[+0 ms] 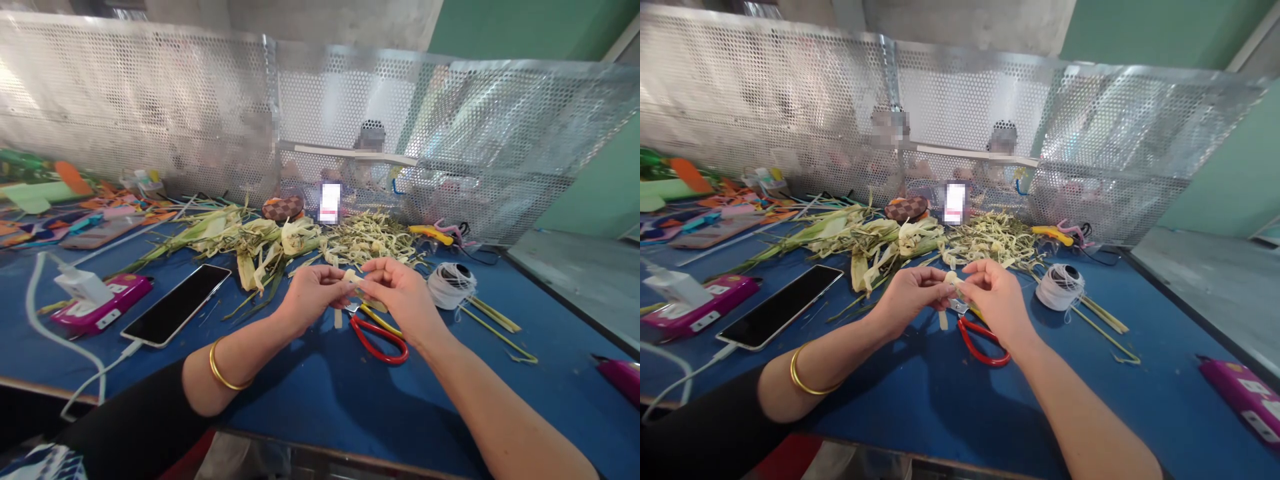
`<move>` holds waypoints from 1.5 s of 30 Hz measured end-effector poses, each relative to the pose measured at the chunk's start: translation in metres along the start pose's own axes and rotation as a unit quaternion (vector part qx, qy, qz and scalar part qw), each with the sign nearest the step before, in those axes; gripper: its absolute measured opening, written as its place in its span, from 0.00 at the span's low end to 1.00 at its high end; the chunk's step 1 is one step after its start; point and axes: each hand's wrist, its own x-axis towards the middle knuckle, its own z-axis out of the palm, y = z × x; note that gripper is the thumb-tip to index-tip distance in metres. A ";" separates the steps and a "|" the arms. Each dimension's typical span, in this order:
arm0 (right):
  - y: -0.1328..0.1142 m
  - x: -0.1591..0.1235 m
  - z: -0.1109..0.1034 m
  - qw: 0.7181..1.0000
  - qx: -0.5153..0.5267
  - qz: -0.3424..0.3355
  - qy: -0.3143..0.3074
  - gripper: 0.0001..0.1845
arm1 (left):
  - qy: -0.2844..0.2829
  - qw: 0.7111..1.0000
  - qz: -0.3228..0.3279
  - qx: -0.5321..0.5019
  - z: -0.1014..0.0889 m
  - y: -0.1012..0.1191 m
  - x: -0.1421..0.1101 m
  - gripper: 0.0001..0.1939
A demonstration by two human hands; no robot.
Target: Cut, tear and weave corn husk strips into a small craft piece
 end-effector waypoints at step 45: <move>0.007 0.020 -0.014 0.952 0.249 -0.052 0.170 0.17 | -0.293 0.938 -0.064 0.172 0.001 0.011 0.005 0.06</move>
